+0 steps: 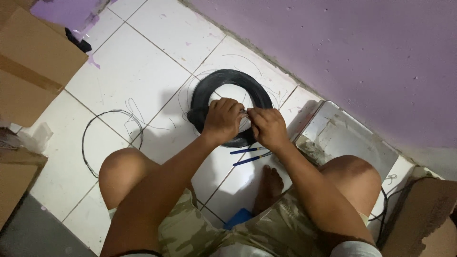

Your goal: Securing a coil of black wire with thin metal ties and weighing it on a digital scale.

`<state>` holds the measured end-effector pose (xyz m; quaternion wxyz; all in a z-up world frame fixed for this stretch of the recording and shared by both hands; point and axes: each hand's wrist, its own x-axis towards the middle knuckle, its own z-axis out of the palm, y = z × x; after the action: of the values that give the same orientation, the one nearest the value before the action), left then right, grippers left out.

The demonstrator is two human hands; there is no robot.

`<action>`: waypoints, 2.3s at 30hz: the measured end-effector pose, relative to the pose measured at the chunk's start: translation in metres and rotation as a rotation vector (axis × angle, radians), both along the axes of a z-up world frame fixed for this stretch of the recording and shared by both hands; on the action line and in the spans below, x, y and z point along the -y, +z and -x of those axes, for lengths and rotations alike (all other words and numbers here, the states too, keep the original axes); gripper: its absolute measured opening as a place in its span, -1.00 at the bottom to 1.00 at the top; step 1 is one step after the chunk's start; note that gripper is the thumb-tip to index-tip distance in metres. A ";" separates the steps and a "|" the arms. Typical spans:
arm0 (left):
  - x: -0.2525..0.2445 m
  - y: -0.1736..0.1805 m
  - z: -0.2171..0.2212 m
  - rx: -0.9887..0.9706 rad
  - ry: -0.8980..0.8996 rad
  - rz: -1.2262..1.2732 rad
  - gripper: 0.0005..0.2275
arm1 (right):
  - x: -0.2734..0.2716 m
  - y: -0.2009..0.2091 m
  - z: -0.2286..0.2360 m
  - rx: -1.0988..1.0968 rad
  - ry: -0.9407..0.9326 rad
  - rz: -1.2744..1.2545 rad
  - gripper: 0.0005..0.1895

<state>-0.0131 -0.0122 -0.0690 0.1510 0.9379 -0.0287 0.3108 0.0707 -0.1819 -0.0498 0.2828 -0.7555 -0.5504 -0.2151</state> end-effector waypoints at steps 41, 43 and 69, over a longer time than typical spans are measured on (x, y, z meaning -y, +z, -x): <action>0.041 0.135 0.005 -0.584 -0.372 0.148 -0.70 | 0.083 0.092 0.008 -0.229 0.055 0.145 -0.72; 0.066 0.117 -0.006 -0.481 -0.423 0.079 -0.69 | 0.112 0.098 0.007 -0.151 -0.015 0.162 -0.71; 0.302 -0.098 -0.049 -0.793 -0.714 -0.225 -0.83 | 0.359 -0.109 0.037 -0.196 -0.495 0.361 -0.88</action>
<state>0.0363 -0.3143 -0.1668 0.1451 0.9256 -0.3193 -0.1421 0.0337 -0.5411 -0.1591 0.1353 -0.9215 -0.3494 -0.1024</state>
